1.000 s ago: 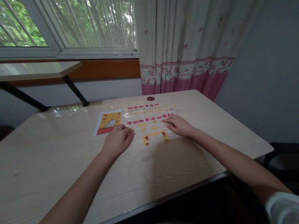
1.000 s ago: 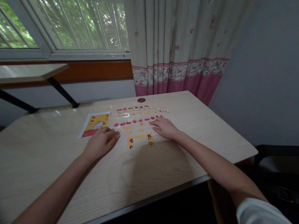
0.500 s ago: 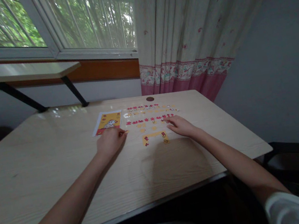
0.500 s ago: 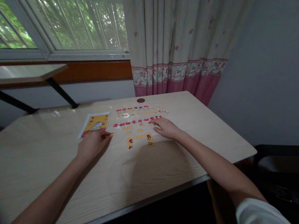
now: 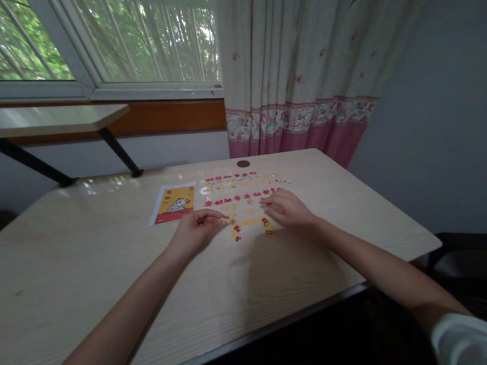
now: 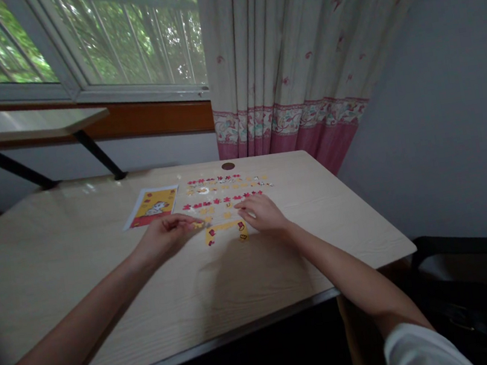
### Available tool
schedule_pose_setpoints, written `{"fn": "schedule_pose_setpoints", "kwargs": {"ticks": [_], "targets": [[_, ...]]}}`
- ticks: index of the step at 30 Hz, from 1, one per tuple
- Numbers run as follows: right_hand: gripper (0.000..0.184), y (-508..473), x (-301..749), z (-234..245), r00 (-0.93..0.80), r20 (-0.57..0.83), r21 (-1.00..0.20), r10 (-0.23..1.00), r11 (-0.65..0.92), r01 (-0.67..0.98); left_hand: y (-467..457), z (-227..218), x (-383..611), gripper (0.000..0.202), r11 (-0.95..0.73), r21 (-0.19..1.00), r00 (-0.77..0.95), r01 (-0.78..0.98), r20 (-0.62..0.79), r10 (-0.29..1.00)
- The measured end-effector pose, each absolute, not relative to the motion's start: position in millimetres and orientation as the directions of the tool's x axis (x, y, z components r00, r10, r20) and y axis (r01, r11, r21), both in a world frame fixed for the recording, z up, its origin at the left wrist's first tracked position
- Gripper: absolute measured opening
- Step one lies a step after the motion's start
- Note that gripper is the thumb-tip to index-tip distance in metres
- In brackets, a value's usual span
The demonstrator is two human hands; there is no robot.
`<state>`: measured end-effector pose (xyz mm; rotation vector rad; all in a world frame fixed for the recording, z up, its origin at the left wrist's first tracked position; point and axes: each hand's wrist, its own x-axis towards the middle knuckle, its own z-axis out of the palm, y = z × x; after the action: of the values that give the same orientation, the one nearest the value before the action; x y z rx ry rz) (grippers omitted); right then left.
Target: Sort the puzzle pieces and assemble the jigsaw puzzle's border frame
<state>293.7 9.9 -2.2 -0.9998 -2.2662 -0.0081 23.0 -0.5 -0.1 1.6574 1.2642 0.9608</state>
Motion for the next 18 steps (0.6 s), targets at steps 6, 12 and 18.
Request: {"fn": "schedule_pose_setpoints", "kwargs": {"ticks": [6, 12, 18], "targets": [[0.02, -16, 258, 0, -0.483, 0.704, -0.155, 0.521, 0.776, 0.611, -19, 8, 48, 0.026, -0.01, 1.0, 0.259, 0.014, 0.005, 0.966], [0.02, -21, 252, -3, -0.498, 0.729, -0.099, 0.47, 0.792, 0.602, -22, 8, 51, 0.028, 0.04, 0.996, 0.262, -0.077, -0.019, 0.965], [0.021, -21, 252, -3, -0.514, 0.703, -0.088, 0.491, 0.778, 0.622, -20, 0, 52, 0.032, 0.007, 0.999, 0.306, -0.05, 0.009, 0.952]]}}
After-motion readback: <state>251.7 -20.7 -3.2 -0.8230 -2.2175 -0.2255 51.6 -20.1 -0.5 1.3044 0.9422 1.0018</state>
